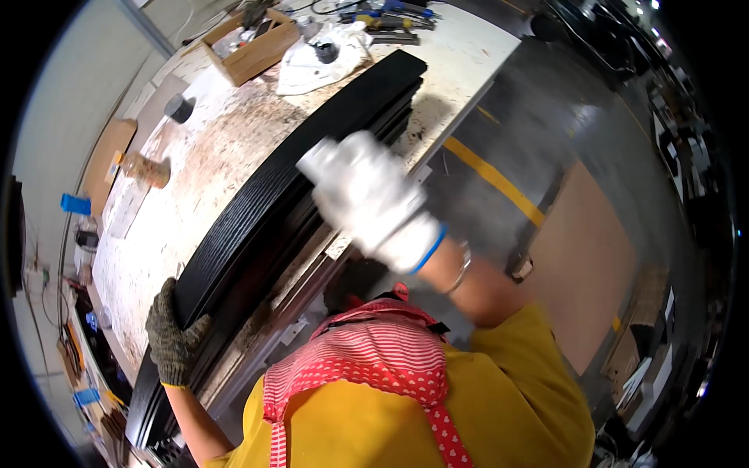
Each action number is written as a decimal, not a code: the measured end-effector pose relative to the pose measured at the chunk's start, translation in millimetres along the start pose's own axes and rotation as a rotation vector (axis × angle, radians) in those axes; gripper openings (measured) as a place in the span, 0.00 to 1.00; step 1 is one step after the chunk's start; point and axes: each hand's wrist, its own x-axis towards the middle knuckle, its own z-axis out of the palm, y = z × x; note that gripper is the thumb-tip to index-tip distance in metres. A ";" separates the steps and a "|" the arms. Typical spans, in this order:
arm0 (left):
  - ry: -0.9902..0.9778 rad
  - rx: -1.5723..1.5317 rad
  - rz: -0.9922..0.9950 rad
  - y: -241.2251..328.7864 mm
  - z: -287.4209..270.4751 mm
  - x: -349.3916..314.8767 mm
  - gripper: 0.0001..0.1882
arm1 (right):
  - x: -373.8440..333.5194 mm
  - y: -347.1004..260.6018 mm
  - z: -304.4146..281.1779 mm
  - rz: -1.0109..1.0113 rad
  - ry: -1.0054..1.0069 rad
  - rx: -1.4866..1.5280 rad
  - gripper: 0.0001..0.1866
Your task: The person wipes long black metal rails with a white cloth, handling the rails one by one and cleaning all sides.
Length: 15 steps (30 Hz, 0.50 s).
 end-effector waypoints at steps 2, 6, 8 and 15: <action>0.047 0.060 0.052 -2.7 6.1 1.7 0.47 | -9.6 -50.6 22.4 -0.008 -0.071 0.126 0.12; -0.008 0.012 0.016 -3.8 -0.4 0.8 0.45 | -4.0 -62.1 27.2 -0.140 -0.173 0.315 0.14; -0.015 0.012 -0.001 -1.3 -2.6 2.4 0.44 | 5.8 -29.0 9.3 -0.245 -0.060 0.108 0.16; -0.070 0.011 0.024 -0.3 -5.4 0.4 0.46 | -12.3 -118.5 38.7 -0.203 -0.091 -0.015 0.06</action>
